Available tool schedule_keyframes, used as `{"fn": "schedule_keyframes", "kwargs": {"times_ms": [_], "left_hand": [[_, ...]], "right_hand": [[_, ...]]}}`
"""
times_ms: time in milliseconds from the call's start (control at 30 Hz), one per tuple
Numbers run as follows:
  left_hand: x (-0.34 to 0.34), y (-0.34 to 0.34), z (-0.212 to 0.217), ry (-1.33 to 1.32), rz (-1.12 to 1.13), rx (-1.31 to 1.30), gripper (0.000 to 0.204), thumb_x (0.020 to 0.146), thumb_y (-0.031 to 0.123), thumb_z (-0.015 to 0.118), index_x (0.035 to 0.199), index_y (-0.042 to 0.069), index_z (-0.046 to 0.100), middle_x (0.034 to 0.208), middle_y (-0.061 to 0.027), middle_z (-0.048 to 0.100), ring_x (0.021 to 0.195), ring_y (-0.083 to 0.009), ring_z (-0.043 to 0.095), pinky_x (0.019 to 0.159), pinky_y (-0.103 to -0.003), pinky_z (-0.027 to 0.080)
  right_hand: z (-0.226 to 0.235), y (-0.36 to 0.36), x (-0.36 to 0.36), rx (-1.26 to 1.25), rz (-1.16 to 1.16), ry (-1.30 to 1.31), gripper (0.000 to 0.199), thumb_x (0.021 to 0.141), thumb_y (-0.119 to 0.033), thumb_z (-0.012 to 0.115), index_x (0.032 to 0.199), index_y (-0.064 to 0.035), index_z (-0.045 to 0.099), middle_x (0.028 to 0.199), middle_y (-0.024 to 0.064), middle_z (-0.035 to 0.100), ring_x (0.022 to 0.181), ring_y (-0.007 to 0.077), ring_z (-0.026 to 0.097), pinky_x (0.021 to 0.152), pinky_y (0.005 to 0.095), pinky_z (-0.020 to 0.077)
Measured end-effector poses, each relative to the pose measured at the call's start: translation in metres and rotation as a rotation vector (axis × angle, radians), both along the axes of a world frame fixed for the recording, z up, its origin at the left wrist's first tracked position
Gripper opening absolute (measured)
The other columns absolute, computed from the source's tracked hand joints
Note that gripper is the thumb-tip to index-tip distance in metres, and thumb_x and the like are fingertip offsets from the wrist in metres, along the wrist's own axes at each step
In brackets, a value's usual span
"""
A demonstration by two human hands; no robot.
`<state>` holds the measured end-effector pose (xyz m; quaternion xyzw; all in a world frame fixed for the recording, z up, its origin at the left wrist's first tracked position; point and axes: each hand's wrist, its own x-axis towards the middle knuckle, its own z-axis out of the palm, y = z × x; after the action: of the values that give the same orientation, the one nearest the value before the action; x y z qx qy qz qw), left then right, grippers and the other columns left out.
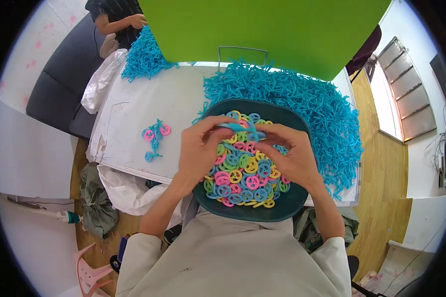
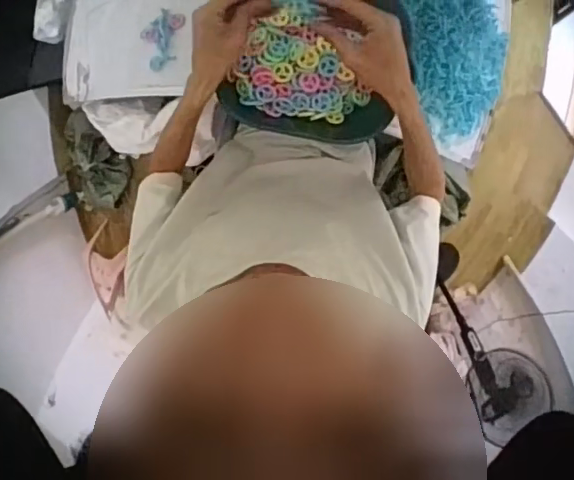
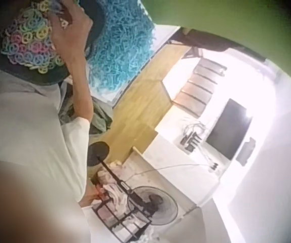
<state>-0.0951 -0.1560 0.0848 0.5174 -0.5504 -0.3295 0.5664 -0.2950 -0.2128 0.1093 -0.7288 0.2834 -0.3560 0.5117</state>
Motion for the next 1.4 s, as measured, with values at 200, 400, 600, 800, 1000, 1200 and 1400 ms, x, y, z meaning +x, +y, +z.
{"fn": "schedule_keyframes", "kwargs": {"times_ms": [200, 400, 600, 800, 1000, 1200, 1400], "left_hand": [[0.1, 0.027, -0.048, -0.257, 0.598, 0.017, 0.018, 0.091, 0.01, 0.059, 0.105, -0.001, 0.062, 0.081, -0.0091, 0.066, 0.076, -0.0153, 0.063, 0.066, -0.029, 0.048], [0.134, 0.029, -0.078, -1.006, 1.018, 0.071, 0.023, 0.086, 0.01, 0.063, 0.108, 0.005, 0.064, 0.092, -0.0113, 0.062, 0.087, -0.0251, 0.057, 0.08, -0.036, 0.044], [0.09, -0.038, -0.078, -0.742, 0.336, 0.07, 0.024, 0.079, 0.007, 0.067, 0.103, 0.006, 0.065, 0.099, -0.0147, 0.06, 0.092, -0.0322, 0.057, 0.081, -0.04, 0.045], [0.093, -0.045, -0.088, -0.875, 0.334, 0.164, 0.017, 0.079, 0.0, 0.062, 0.096, 0.001, 0.063, 0.087, -0.017, 0.064, 0.077, -0.0307, 0.062, 0.069, -0.037, 0.049], [0.059, -0.03, -0.022, -0.369, 0.464, 0.069, 0.009, 0.084, 0.001, 0.063, 0.094, 0.0, 0.061, 0.088, -0.0132, 0.066, 0.075, -0.0237, 0.065, 0.065, -0.03, 0.051], [0.017, -0.016, 0.033, 0.06, -0.087, 0.108, 0.013, 0.089, 0.002, 0.057, 0.101, -0.003, 0.06, 0.083, -0.0061, 0.066, 0.077, -0.012, 0.064, 0.068, -0.024, 0.051], [-0.001, -0.034, 0.029, 0.095, -0.251, 0.143, 0.011, 0.091, 0.0, 0.055, 0.1, -0.004, 0.059, 0.082, -0.0062, 0.065, 0.072, -0.0103, 0.061, 0.065, -0.024, 0.05]], "right_hand": [[-0.008, -0.013, -0.025, -0.146, -0.121, 0.163, 0.019, 0.086, 0.0, 0.063, 0.105, 0.0008, 0.066, 0.098, 0.0088, 0.07, 0.092, 0.016, 0.067, 0.081, 0.0274, 0.0522], [-0.019, -0.025, -0.03, 0.003, -0.213, 0.065, 0.014, 0.088, -0.002, 0.061, 0.101, 0.0003, 0.067, 0.094, 0.0086, 0.07, 0.089, 0.0149, 0.067, 0.08, 0.0264, 0.052], [-0.027, -0.024, -0.022, -0.054, -0.165, 0.134, 0.013, 0.09, -0.003, 0.06, 0.1, 0.0008, 0.067, 0.093, 0.0079, 0.07, 0.088, 0.0139, 0.067, 0.078, 0.0256, 0.0517], [-0.032, -0.022, -0.026, -0.036, -0.181, 0.141, 0.013, 0.089, -0.003, 0.06, 0.1, 0.0007, 0.067, 0.093, 0.0077, 0.07, 0.088, 0.0135, 0.066, 0.078, 0.0256, 0.0516], [-0.022, -0.021, -0.024, -0.225, -0.21, 0.135, 0.019, 0.087, -0.001, 0.062, 0.106, 0.0005, 0.065, 0.095, 0.009, 0.069, 0.088, 0.0156, 0.067, 0.08, 0.0272, 0.0521], [0.01, -0.017, 0.01, -0.365, -0.193, 0.022, 0.036, 0.082, -0.001, 0.068, 0.117, -0.0006, 0.059, 0.099, 0.0089, 0.068, 0.09, 0.0176, 0.067, 0.083, 0.0299, 0.0523], [0.0, -0.015, 0.008, -0.164, -0.072, 0.048, 0.036, 0.081, -0.004, 0.071, 0.115, 0.0004, 0.06, 0.098, 0.0074, 0.067, 0.088, 0.015, 0.065, 0.083, 0.0285, 0.0517]]}}
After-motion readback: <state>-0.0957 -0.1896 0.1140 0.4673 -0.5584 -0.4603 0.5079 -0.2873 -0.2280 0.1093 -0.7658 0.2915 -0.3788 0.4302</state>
